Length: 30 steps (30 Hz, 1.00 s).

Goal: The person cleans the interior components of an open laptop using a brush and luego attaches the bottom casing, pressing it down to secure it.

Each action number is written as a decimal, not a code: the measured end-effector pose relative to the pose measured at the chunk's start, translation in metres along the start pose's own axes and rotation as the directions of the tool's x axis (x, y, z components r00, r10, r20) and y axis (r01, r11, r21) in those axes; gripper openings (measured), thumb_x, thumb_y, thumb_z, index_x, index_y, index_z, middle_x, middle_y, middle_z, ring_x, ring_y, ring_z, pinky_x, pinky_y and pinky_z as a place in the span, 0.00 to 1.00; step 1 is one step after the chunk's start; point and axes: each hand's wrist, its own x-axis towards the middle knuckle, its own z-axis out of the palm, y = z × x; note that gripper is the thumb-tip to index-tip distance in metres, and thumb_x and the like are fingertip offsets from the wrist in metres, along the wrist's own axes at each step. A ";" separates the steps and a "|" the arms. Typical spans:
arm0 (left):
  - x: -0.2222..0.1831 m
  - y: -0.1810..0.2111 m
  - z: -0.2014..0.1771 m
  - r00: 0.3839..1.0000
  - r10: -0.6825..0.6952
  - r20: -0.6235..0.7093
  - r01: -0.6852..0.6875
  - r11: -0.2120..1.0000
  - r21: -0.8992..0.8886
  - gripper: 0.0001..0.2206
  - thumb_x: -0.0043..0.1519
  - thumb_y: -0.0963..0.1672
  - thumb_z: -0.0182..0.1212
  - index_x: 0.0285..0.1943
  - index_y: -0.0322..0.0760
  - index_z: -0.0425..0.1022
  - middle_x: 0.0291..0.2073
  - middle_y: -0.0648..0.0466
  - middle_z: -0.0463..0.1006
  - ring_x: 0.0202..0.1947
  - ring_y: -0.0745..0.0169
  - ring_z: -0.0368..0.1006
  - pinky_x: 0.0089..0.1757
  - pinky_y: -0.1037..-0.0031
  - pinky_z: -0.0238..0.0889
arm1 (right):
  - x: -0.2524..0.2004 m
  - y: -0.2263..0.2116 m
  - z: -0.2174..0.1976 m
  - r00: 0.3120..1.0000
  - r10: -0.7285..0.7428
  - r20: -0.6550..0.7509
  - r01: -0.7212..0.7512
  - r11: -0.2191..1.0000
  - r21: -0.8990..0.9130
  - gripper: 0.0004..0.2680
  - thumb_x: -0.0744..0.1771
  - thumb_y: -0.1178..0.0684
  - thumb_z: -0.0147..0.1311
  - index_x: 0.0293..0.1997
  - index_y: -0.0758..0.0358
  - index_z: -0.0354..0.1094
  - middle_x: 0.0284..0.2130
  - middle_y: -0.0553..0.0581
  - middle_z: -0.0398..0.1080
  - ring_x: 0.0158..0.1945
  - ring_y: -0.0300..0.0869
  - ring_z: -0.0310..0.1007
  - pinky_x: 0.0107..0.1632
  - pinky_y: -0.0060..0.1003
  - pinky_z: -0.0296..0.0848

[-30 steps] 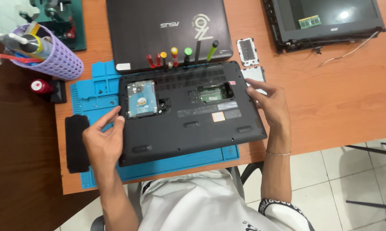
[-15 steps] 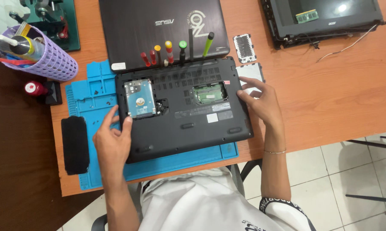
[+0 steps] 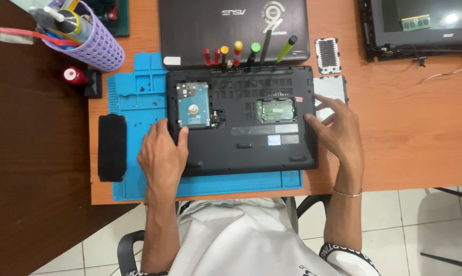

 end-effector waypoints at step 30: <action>0.119 -0.015 0.031 0.992 0.125 -0.023 -0.127 0.968 -0.216 0.10 0.70 0.44 0.58 0.48 0.30 0.78 0.42 0.44 0.79 0.44 0.39 0.75 0.44 0.53 0.66 | 0.114 0.024 0.025 0.979 0.175 0.106 -0.194 0.959 0.205 0.12 0.68 0.47 0.60 0.42 0.70 0.76 0.31 0.56 0.77 0.31 0.34 0.72 0.33 0.31 0.70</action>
